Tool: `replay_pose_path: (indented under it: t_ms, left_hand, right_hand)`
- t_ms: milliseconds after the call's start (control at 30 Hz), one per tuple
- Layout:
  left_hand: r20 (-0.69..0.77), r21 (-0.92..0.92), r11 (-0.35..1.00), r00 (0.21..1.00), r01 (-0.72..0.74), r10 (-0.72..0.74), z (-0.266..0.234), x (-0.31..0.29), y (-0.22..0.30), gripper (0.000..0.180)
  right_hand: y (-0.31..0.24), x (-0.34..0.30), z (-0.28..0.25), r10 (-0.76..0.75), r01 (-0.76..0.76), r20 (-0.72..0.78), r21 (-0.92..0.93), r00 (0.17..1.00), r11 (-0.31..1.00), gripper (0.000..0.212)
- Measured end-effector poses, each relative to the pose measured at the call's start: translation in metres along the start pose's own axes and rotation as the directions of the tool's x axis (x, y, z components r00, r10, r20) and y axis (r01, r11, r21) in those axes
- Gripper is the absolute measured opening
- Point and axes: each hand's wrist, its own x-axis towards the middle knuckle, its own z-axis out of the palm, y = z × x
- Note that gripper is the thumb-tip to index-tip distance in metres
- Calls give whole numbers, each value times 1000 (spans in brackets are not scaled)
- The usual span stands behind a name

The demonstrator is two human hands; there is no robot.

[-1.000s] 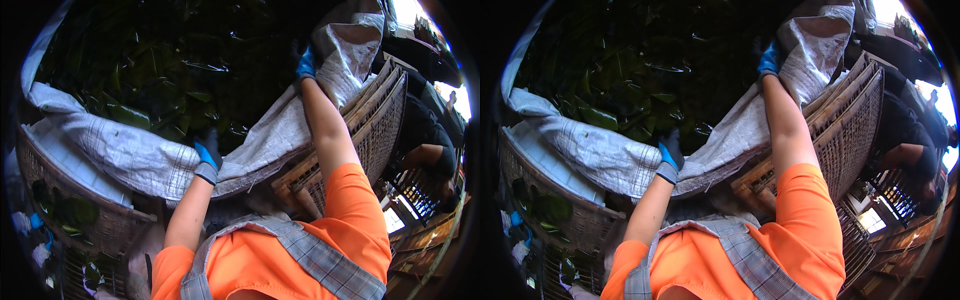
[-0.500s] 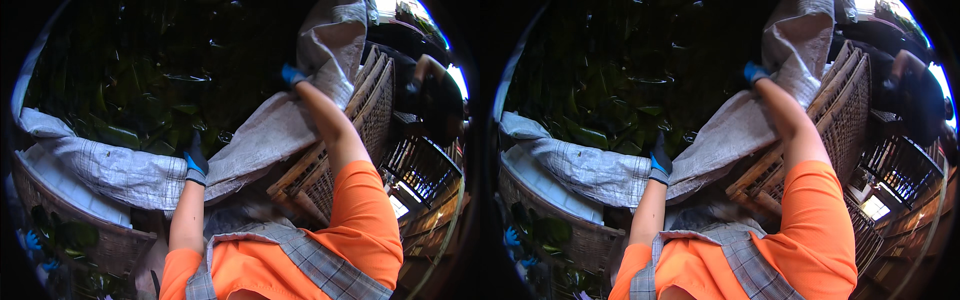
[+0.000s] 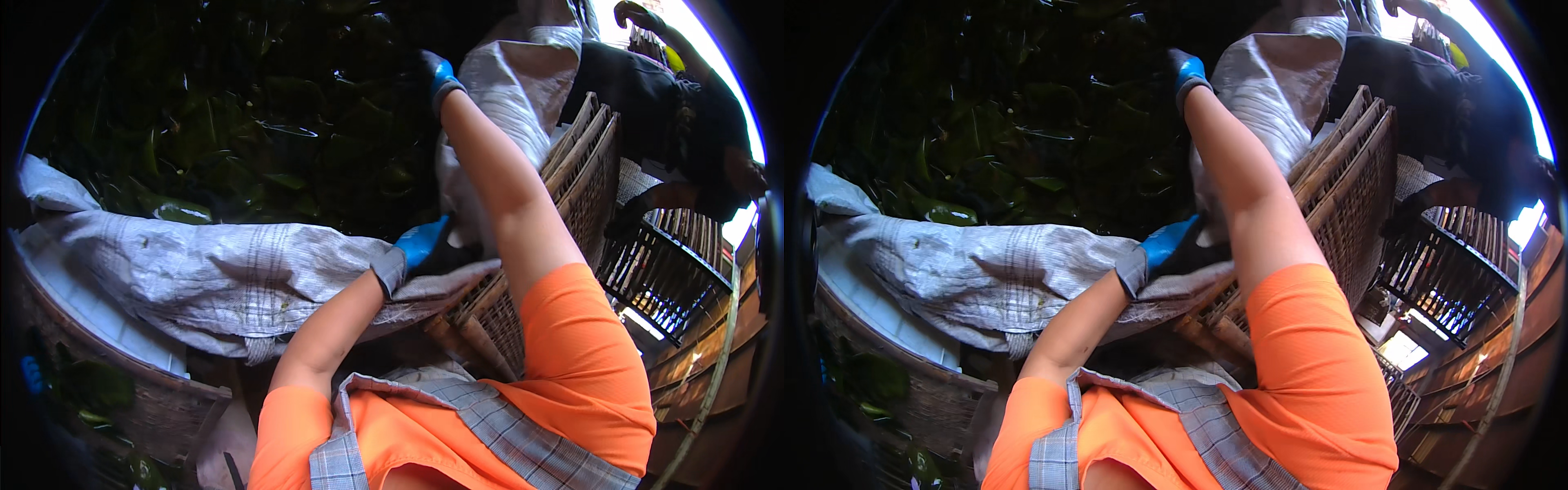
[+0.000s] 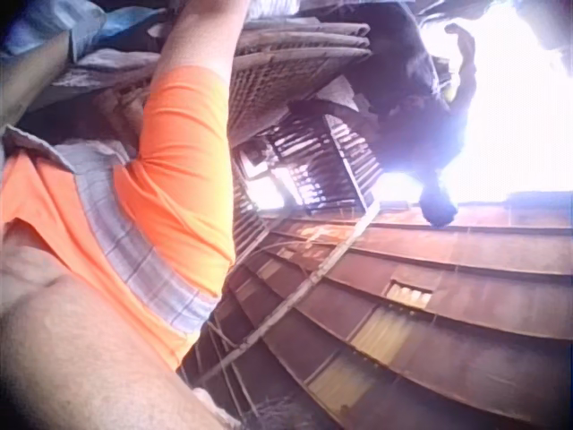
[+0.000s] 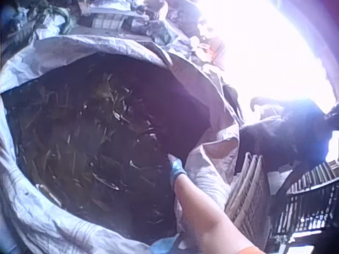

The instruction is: The person picks up dark green leaves from a large white sack, spreads them out on a rectangular woven tray, and then carries the tray to a vertical rack to be stacked.

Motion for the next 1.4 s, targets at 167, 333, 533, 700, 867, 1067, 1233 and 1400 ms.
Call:
replay_pose_path:
  t_ms: [167, 333, 533, 700, 867, 1067, 1233, 1400]
  left_hand:
    - [249, 370, 844, 917, -388, 312, 15, -39, 98, 25]
    - [137, 62, 987, 981, -145, 136, 17, -46, 117, 65]
    - [80, -171, 985, 997, 12, 2, 20, -35, 96, 61]
    - [-250, -728, 654, 968, -206, 27, 29, -14, 60, 48]
    - [-379, -364, 930, 920, -46, -103, 32, 2, 41, 38]
    - [-338, -166, 985, 941, -36, -23, 32, 1, 58, 39]
    - [-362, -220, 975, 931, -28, -55, 40, 5, 50, 38]
    - [-332, -550, 835, 913, 15, -236, 42, -3, 38, 35]
  right_hand:
    - [74, 76, -45, -165, -91, -433, -512, 886, 854, 43]
    - [70, 61, -207, -535, -88, -552, -744, 639, 662, 51]
    - [67, 83, -285, -495, -131, -552, -746, 671, 654, 51]
    - [72, 105, -309, -421, -169, -558, -723, 715, 670, 50]
    - [78, 108, -306, -363, -153, -512, -716, 778, 681, 49]
    - [87, 79, -238, -339, 132, -277, -566, 899, 814, 48]
    - [13, 9, -113, -207, 262, 162, -604, 965, 752, 49]
    - [-33, -1, -135, -93, 82, 44, 206, 995, 975, 58]
